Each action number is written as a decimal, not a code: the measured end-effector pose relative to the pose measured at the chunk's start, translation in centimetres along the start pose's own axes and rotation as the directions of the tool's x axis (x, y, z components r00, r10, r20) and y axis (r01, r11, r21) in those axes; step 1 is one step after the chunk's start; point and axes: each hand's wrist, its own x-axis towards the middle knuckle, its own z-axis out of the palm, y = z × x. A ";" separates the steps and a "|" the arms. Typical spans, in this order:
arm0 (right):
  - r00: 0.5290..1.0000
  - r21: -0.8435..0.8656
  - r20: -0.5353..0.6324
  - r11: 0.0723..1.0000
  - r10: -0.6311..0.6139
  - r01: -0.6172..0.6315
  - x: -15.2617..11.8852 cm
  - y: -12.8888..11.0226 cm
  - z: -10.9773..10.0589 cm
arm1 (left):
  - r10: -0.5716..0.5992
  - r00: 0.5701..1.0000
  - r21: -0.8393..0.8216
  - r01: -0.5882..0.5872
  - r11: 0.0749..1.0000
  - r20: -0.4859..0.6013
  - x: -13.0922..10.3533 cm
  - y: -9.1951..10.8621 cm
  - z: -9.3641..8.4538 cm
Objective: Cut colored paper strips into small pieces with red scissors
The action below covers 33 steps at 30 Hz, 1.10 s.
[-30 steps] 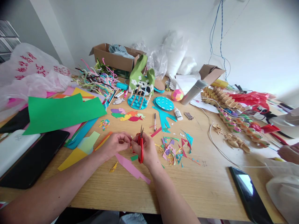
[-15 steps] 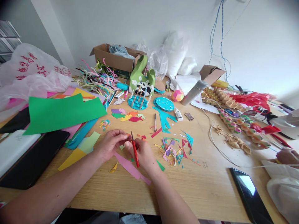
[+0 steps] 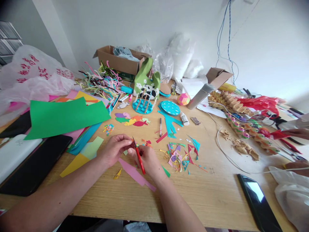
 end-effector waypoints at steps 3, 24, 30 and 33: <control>1.000 -0.001 -0.003 1.000 -0.002 0.002 0.0 0.1 0.0 | -0.002 1.000 -0.005 0.002 1.000 0.003 0.0 0.0 0.0; 0.999 0.030 0.021 0.999 0.026 -0.027 0.2 0.3 -0.2 | 0.015 1.000 -0.009 -0.015 1.000 -0.004 0.1 0.0 -0.1; 0.999 0.025 0.023 0.999 0.043 -0.043 0.0 0.1 -0.2 | 0.011 1.000 0.014 -0.011 1.000 -0.010 0.1 0.0 -0.1; 0.999 0.032 0.021 0.998 0.045 -0.046 0.1 0.2 -0.2 | 0.006 1.000 0.011 -0.006 1.000 -0.006 0.1 0.0 0.0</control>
